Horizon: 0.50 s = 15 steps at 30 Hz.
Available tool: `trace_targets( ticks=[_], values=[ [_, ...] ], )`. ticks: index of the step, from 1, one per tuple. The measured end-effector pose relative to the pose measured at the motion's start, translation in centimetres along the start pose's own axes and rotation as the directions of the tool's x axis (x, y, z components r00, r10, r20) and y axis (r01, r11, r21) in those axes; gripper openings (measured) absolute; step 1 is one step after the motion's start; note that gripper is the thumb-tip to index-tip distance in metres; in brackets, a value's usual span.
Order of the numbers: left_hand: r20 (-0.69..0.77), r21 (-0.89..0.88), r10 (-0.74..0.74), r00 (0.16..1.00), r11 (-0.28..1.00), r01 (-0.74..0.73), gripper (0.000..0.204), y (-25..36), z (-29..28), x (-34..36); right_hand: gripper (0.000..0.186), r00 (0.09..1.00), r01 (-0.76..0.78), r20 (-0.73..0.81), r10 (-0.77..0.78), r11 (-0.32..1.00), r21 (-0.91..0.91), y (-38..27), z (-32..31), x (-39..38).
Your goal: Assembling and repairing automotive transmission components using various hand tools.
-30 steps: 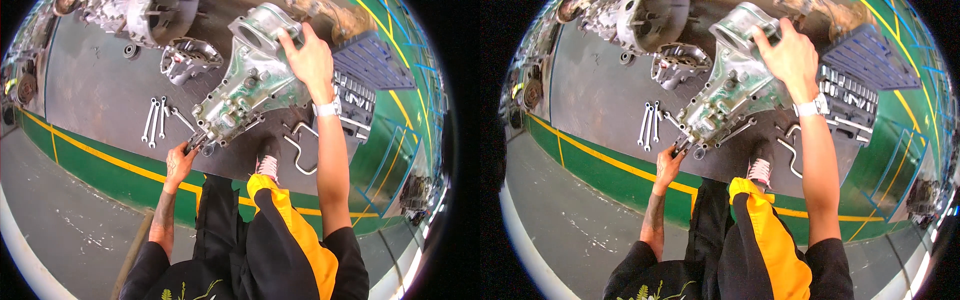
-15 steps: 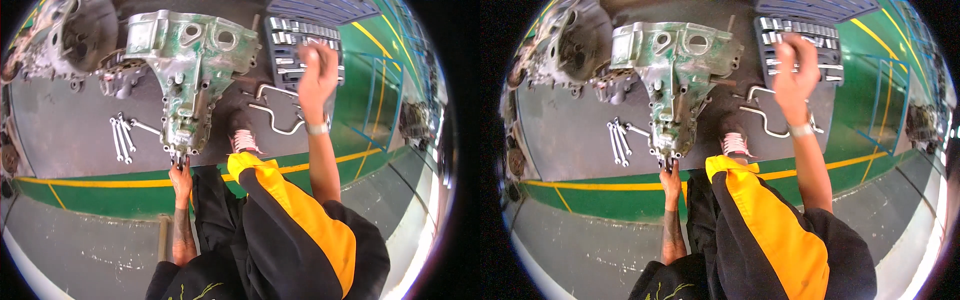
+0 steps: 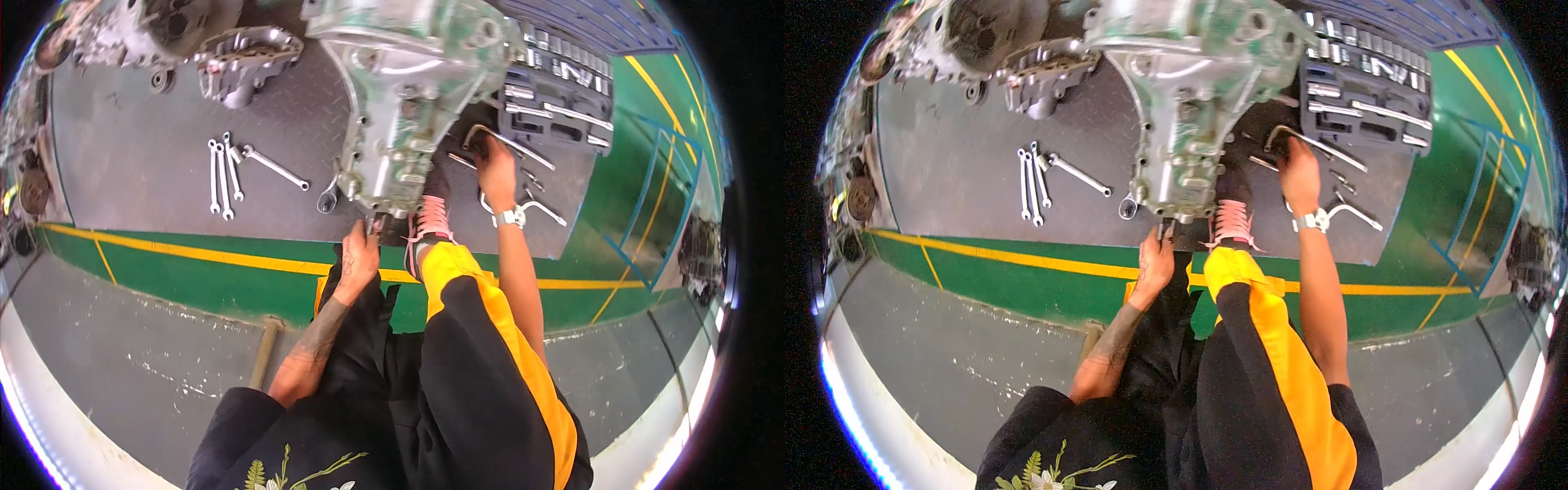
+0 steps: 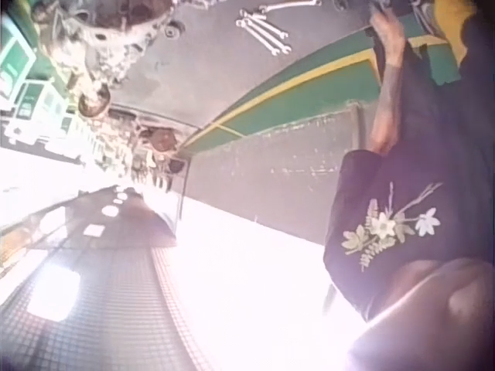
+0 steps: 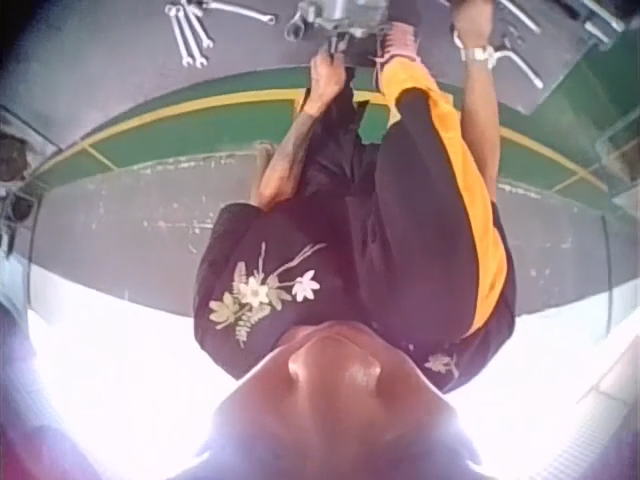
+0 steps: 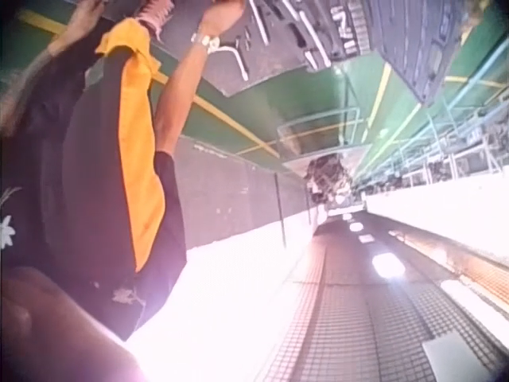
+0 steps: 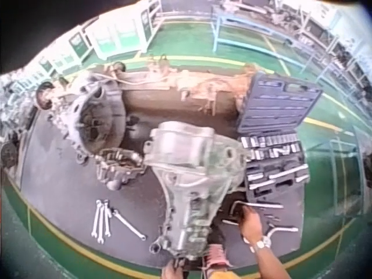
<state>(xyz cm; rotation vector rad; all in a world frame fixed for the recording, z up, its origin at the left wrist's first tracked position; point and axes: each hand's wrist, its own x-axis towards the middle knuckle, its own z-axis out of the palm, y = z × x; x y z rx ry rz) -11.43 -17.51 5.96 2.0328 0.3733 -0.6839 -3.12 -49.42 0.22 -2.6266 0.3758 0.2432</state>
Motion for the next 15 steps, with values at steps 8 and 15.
trace_targets(
  ticks=[8,15],
  values=[
    [-0.127,0.126,0.113,0.985,0.987,-0.097,0.018,-2.4,-0.2,0.5,0.021,0.987,0.141,-0.151,-0.052,0.727,0.673,-14.5,-7.9,-3.9],
    [-0.148,0.095,0.180,0.972,0.981,-0.168,0.018,-2.2,-0.4,0.9,0.014,0.687,0.708,-0.352,-0.636,0.695,0.126,-25.9,-4.1,1.6]
  ],
)
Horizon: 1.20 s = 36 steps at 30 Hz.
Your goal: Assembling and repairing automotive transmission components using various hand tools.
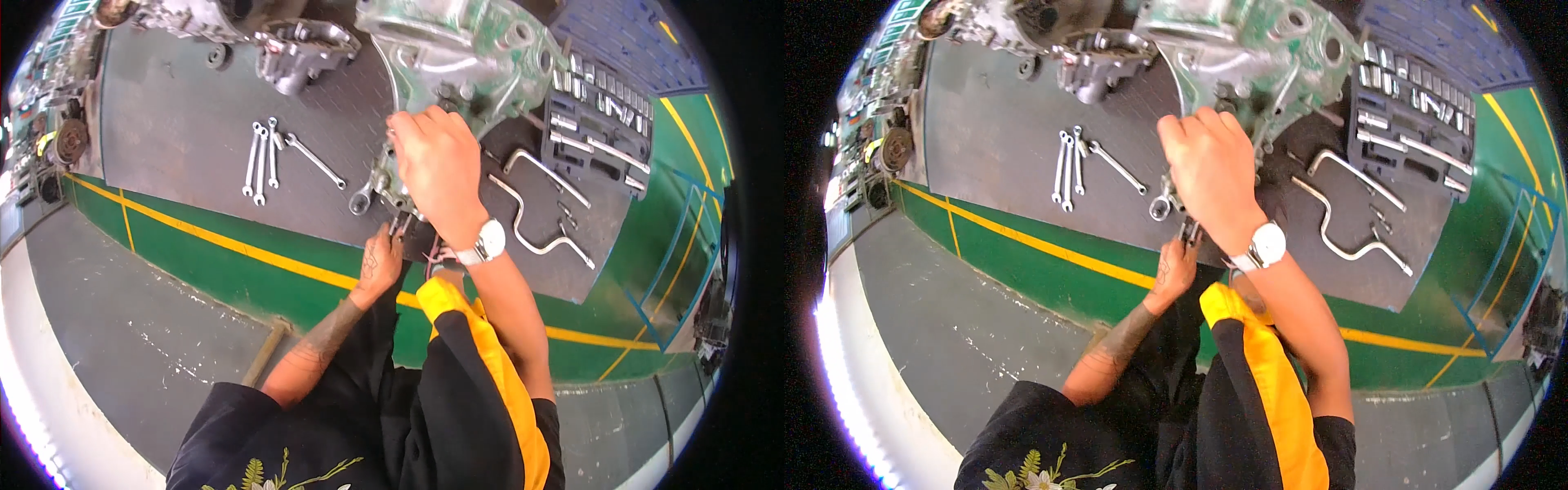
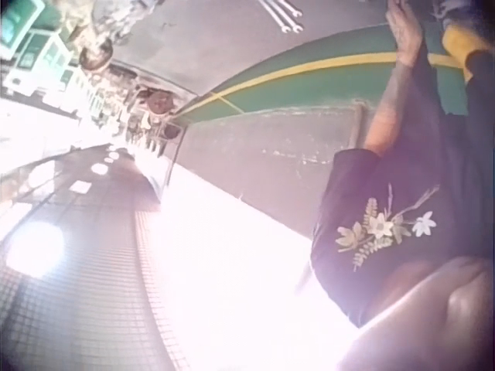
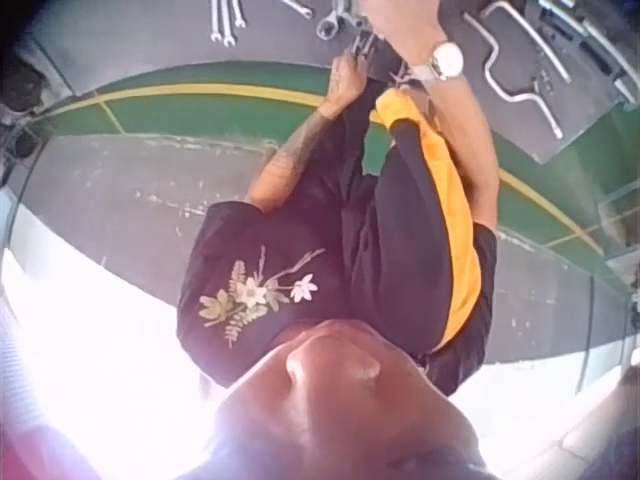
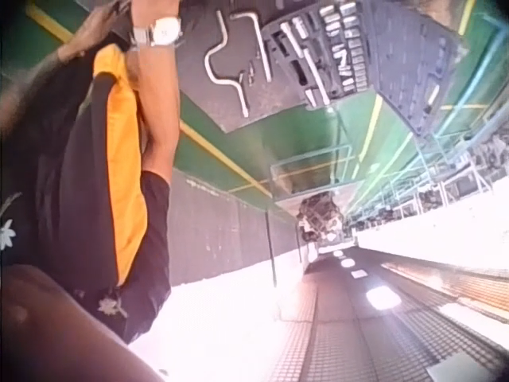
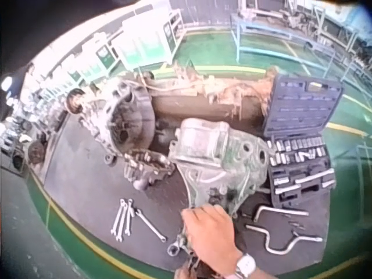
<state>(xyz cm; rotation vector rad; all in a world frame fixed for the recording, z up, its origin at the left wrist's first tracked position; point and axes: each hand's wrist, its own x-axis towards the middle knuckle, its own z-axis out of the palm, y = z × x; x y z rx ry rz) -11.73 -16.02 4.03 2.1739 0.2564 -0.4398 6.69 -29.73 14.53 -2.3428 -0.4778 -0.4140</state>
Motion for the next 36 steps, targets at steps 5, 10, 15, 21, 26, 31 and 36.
trace_targets(
  ticks=[5,10,15,21,26,31,36],
  values=[
    [-0.053,-0.064,-0.204,0.977,0.978,0.201,0.026,2.0,-1.5,-0.7,0.010,0.962,-0.153,0.182,0.203,0.955,-0.255,-0.8,1.9,0.8],
    [-0.270,-0.308,-0.212,0.939,0.943,0.124,0.021,4.5,-5.0,-0.6,0.011,0.984,-0.134,0.080,0.161,0.954,-0.269,-0.3,1.0,-0.4],
    [-0.372,-0.316,0.028,0.928,0.936,-0.155,0.016,8.1,-9.0,5.2,0.011,0.982,-0.112,0.116,0.147,0.958,-0.264,-1.4,1.8,0.9],
    [-0.338,-0.090,0.557,0.759,0.783,-0.615,0.040,9.1,-6.7,11.9,0.013,0.962,-0.080,0.237,0.133,0.972,-0.220,-0.5,0.9,-1.3],
    [-0.239,-0.095,0.510,0.826,0.835,-0.542,0.034,6.5,-10.2,14.7,0.016,0.958,-0.114,0.242,0.155,0.978,-0.176,-2.0,3.4,0.8],
    [-0.118,-0.276,0.340,0.933,0.892,-0.359,0.034,7.8,-7.3,13.9,0.015,0.993,-0.108,0.040,0.113,0.988,-0.111,1.1,0.2,-1.7],
    [-0.152,-0.240,0.339,0.928,0.899,-0.367,0.034,8.6,-6.8,13.8,0.010,0.996,-0.039,0.072,0.055,0.978,-0.203,1.5,1.2,-1.3]
  ],
)
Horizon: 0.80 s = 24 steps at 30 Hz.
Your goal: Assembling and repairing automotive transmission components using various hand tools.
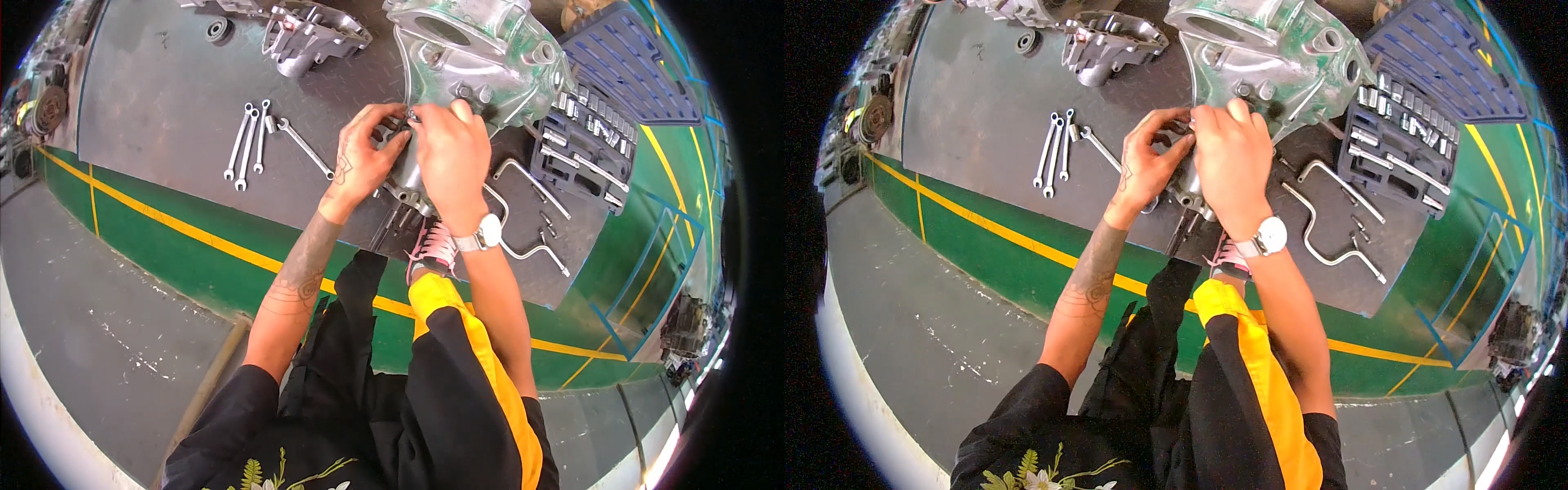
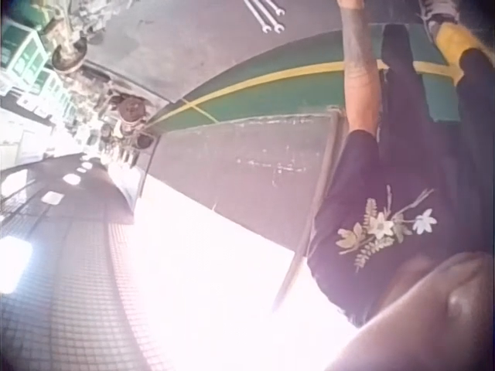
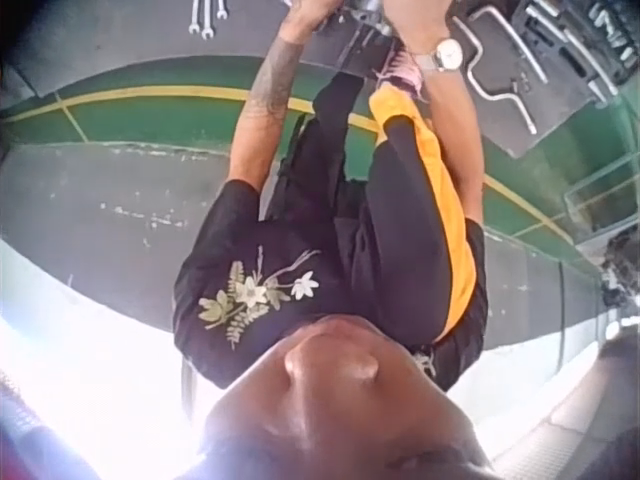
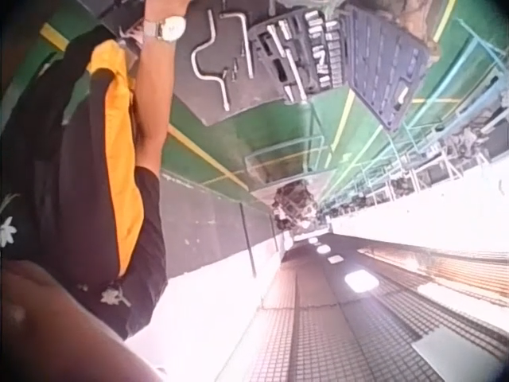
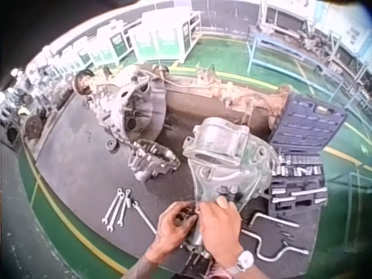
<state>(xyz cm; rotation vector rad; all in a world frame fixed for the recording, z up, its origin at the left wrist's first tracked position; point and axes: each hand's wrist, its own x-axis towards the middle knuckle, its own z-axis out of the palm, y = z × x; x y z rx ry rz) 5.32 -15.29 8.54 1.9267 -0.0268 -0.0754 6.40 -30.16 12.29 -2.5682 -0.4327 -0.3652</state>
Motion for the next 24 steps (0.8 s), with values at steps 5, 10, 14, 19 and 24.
trace_targets(
  ticks=[5,10,14,19,24],
  values=[
    [-0.031,0.043,0.156,0.987,0.987,-0.154,0.038,0.2,1.6,0.8,0.009,0.996,-0.082,0.033,0.087,0.990,-0.116,0.0,0.3,-0.3],
    [0.022,0.043,0.210,0.978,0.977,-0.210,0.037,-1.1,0.2,1.1,0.026,0.990,-0.092,-0.094,0.105,0.987,0.133,-0.8,-1.9,-2.2],
    [0.024,0.165,0.180,0.983,0.969,-0.181,0.019,-1.3,-1.7,2.6,0.017,0.784,-0.523,-0.328,0.528,0.845,0.111,3.9,-5.8,-12.4],
    [0.194,-0.028,0.164,0.967,0.987,-0.161,0.017,0.4,0.0,4.2,0.050,0.302,-0.945,-0.562,0.770,0.166,-0.280,21.0,-6.3,-35.9],
    [0.277,0.163,0.284,0.918,0.928,-0.336,0.026,-0.2,-0.8,5.1,0.052,-0.194,-0.947,-0.253,0.948,-0.114,0.301,23.4,-6.3,-35.9]
  ],
)
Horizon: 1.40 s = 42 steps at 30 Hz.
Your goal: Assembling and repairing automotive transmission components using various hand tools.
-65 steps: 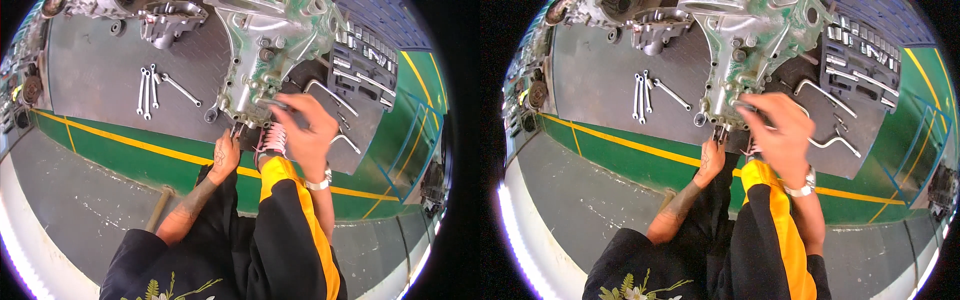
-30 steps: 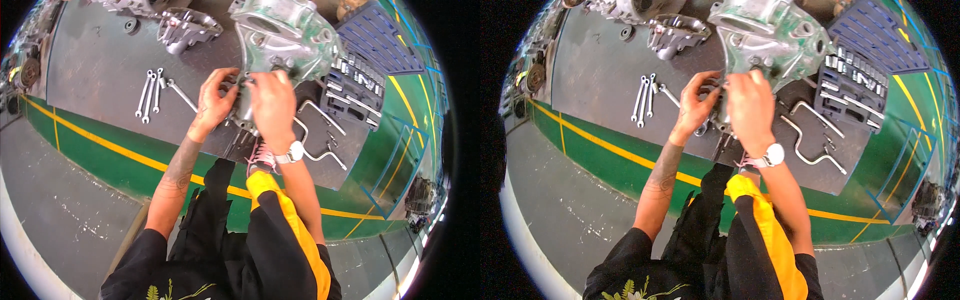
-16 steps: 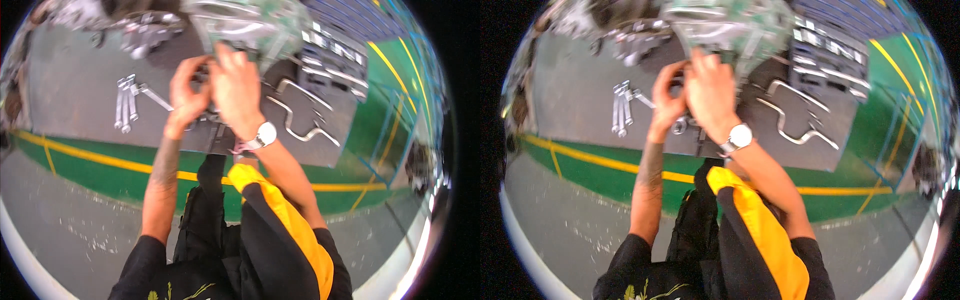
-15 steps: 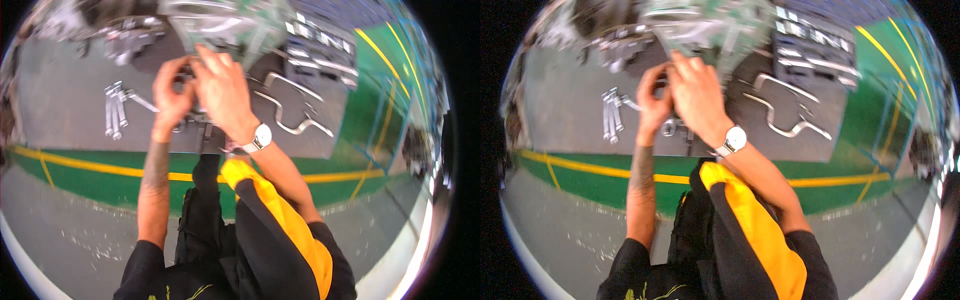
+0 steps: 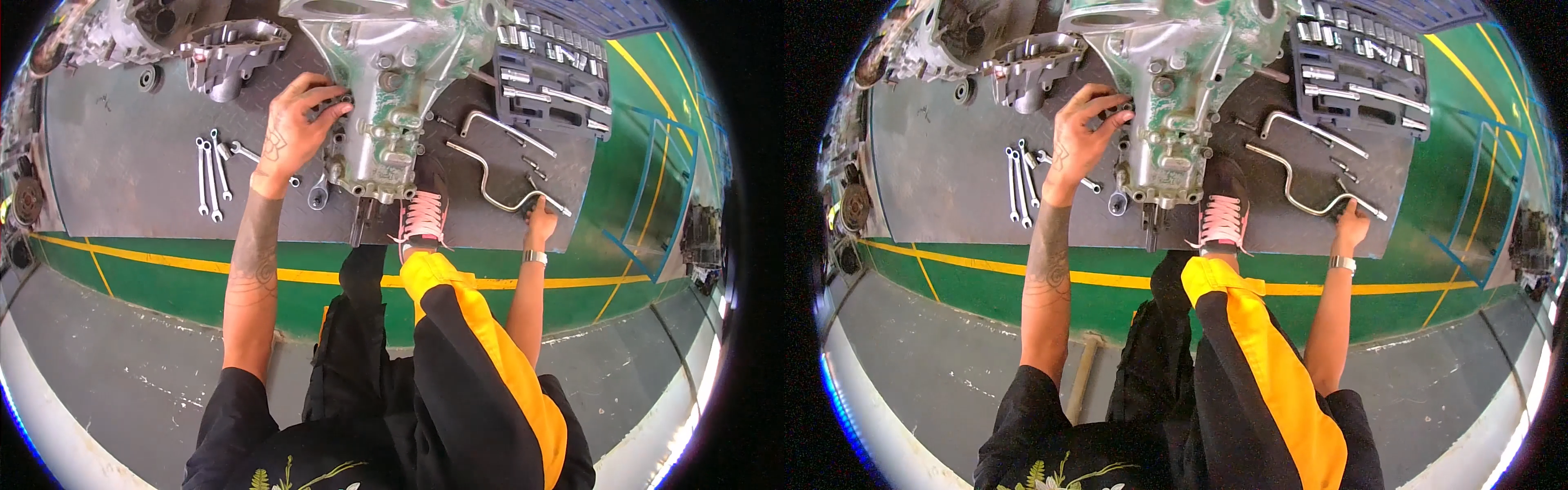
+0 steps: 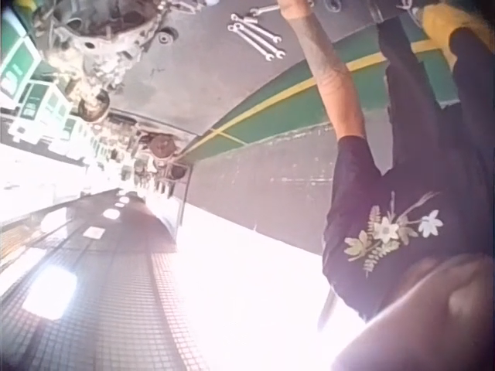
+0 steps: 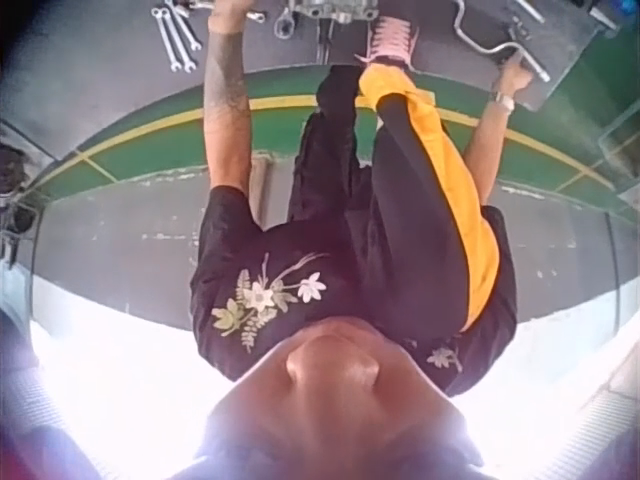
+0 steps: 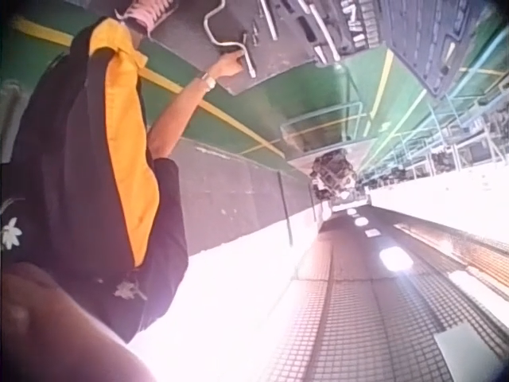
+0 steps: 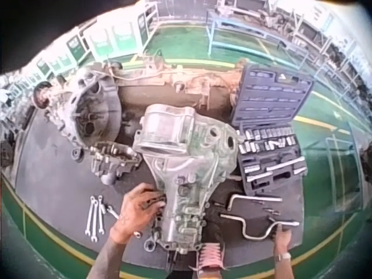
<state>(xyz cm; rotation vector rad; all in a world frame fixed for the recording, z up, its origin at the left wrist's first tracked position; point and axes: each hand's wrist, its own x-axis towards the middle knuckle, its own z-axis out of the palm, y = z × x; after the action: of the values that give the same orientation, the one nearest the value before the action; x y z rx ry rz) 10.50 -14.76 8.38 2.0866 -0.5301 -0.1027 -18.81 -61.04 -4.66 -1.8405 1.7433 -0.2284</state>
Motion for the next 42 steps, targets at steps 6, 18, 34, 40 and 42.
trace_targets(
  ticks=[6,18,34,40,42],
  values=[
    [-0.053,0.278,0.184,0.981,0.947,-0.163,0.021,0.4,-1.4,-0.9,0.039,0.883,0.437,-0.144,-0.447,0.894,-0.099,-3.7,3.7,-7.1],
    [0.273,0.093,0.166,0.948,0.976,-0.198,0.037,9.6,22.1,-0.7,0.017,0.594,0.798,0.281,-0.754,0.506,-0.328,-10.2,2.7,-6.1],
    [-0.305,-0.068,-0.220,0.927,0.976,0.209,0.030,2.4,1.9,-3.0,0.011,-0.234,0.970,0.502,-0.833,-0.169,0.172,-31.4,8.1,-31.4],
    [-0.286,-0.092,-0.243,0.927,0.970,0.226,0.023,1.6,2.0,-3.3,0.011,-0.246,0.965,0.565,-0.787,-0.141,0.223,-32.0,7.5,-31.7],
    [-0.261,-0.026,-0.167,0.951,0.986,0.166,0.024,1.3,1.6,-3.1,0.010,-0.265,0.961,0.544,-0.796,-0.172,0.217,-31.7,7.3,-31.5]
  ],
)
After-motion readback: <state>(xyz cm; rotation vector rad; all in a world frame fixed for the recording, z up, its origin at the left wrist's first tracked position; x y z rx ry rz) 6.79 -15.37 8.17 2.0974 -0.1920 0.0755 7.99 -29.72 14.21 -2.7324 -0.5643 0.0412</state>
